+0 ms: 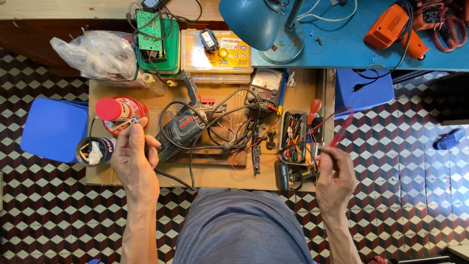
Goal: The person works at a cluttered workbench, stripping and twisting wires, using a multimeter to test connections, and handling a small white electrical plug. They use a cordless drill to remove screws from the plug, then reassemble it and continue manipulating wires with pliers and a screwdriver.
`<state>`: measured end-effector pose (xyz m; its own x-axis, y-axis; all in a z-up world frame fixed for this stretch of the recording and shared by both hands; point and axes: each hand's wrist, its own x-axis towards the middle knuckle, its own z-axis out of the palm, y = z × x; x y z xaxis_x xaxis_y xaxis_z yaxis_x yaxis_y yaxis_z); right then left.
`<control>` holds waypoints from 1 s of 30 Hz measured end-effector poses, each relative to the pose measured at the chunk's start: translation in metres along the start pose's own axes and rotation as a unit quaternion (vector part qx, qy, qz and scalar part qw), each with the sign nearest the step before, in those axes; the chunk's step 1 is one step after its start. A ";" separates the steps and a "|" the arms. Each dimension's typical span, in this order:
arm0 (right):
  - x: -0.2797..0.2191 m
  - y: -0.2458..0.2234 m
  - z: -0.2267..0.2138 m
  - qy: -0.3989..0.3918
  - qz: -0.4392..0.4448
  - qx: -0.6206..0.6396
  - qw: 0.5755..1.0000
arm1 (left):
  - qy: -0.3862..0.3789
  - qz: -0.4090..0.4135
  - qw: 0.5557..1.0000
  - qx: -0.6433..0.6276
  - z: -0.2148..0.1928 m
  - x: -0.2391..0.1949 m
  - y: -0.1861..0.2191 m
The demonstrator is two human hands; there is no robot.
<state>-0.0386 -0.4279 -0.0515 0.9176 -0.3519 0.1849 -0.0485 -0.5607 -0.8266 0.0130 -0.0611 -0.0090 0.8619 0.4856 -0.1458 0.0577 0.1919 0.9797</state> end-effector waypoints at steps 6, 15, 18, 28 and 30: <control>0.014 -0.016 -0.019 -0.010 0.062 0.023 0.998 | -0.030 -0.044 0.999 -0.010 0.014 0.014 -0.005; 0.032 -0.032 -0.064 0.027 0.215 0.645 0.733 | -0.048 -0.065 0.997 -0.007 0.016 0.029 -0.013; 0.033 -0.043 -0.066 0.040 0.197 0.561 0.803 | -0.046 -0.089 0.995 -0.011 0.018 0.031 -0.016; 0.035 -0.018 -0.031 0.185 0.042 -0.180 0.965 | -0.135 -0.130 0.975 -0.118 0.006 0.050 -0.027; 0.034 -0.001 -0.048 0.237 0.043 -0.142 0.960 | -0.148 -0.122 0.973 -0.128 0.004 0.053 -0.027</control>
<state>-0.0259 -0.4753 -0.0186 0.6256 -0.6698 0.4000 -0.2829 -0.6726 -0.6838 0.0594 -0.0438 -0.0427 0.9477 0.1389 -0.2873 0.1845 0.4959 0.8485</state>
